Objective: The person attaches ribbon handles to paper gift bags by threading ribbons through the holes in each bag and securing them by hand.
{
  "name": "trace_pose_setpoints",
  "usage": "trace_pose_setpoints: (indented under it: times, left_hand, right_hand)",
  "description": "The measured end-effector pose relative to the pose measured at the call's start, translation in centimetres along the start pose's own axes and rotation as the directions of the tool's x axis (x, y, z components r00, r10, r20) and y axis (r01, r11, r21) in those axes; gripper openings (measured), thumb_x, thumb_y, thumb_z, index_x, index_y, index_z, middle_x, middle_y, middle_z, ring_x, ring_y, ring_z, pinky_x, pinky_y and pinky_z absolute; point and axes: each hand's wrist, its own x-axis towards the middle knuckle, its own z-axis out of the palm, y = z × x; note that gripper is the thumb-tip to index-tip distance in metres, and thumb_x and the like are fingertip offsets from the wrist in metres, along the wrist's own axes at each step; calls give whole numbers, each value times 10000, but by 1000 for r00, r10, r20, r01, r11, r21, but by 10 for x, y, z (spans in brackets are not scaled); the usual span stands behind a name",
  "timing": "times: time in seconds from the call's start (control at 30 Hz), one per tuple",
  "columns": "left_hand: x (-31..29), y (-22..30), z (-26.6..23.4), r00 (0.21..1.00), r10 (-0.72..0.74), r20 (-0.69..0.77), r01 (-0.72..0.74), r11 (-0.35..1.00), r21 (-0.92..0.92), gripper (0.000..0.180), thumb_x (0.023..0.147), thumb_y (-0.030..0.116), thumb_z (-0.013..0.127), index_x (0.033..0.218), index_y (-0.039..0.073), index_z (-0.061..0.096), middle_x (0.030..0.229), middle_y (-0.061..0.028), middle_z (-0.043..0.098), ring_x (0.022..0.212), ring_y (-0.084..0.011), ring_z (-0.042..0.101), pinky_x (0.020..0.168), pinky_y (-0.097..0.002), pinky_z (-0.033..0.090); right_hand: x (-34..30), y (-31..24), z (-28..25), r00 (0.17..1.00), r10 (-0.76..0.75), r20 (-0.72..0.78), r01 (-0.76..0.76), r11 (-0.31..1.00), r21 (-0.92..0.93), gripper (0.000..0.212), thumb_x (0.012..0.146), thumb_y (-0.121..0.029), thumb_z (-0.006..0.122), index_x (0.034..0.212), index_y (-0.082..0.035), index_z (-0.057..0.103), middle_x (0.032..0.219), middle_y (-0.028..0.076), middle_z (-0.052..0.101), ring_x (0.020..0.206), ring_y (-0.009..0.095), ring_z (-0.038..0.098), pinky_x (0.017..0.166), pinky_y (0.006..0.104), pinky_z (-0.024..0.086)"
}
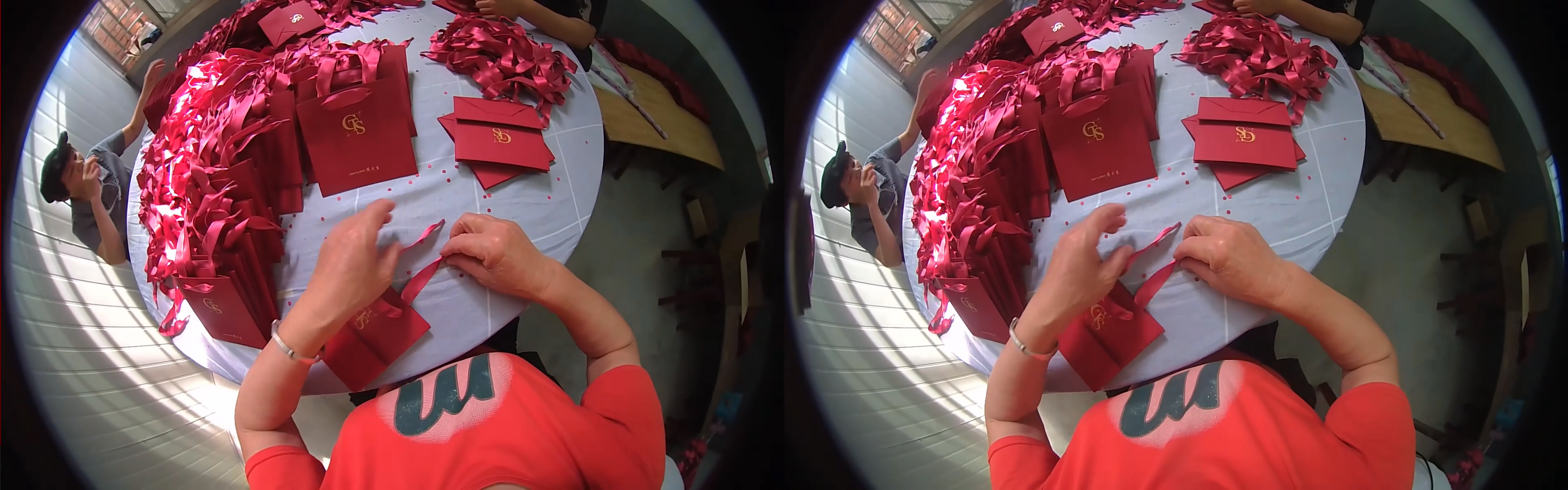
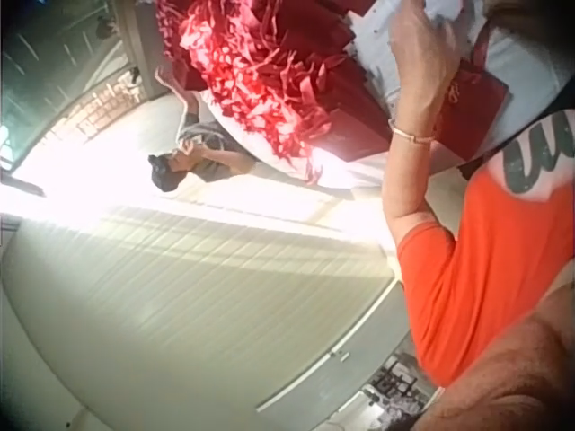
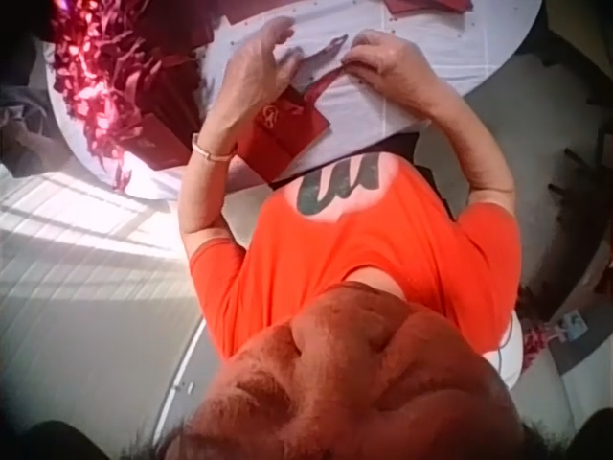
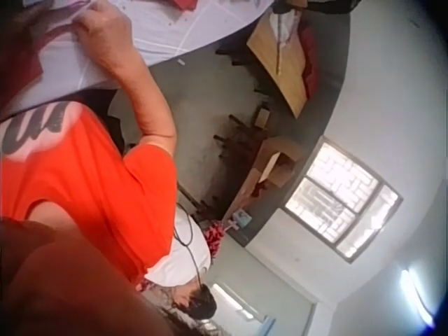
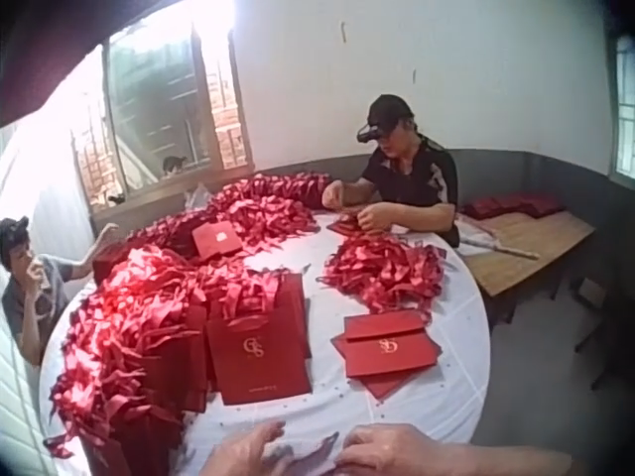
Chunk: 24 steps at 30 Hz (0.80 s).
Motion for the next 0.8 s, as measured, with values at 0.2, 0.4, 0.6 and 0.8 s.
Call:
trace_pose_setpoints:
  times: [0.2,0.4,0.6,0.8]
  left_hand:
    - [-56,14,-27,998,51,-47,-43,988,149,439,817,79,716,1209,-31,553,1208,-243,616,1118,-420,585,980,-455,449]
    - [-99,3,1,984,-171,-47,176,912,370,784,881,302,704,1442,-95,325,1513,-376,266,1439,-495,253,1181,-573,160]
    - [-105,-6,20,983,-180,-39,181,904,388,1027,819,512,734,1469,-128,261,1527,-369,250,1452,-495,227,1183,-581,146]
    - [-105,-7,20,984,-174,-29,172,902,396,1128,759,604,743,1470,-129,264,1522,-363,268,1455,-484,233,1184,-580,141]
  right_hand:
    - [7,2,2,998,-59,-17,57,992,-108,151,755,-85,771,877,-62,686,891,73,630,841,268,643,733,376,528]
    - [13,1,6,995,-81,-54,73,988,-133,178,732,-64,787,892,-67,708,991,69,660,917,259,636,792,375,519]
    - [16,6,9,987,-146,-62,134,976,-170,173,728,-57,784,889,-61,720,1026,53,682,968,254,631,819,387,502]
    - [15,8,9,990,-122,-73,111,984,-143,157,725,-55,786,866,-55,719,974,53,687,930,248,639,809,382,503]
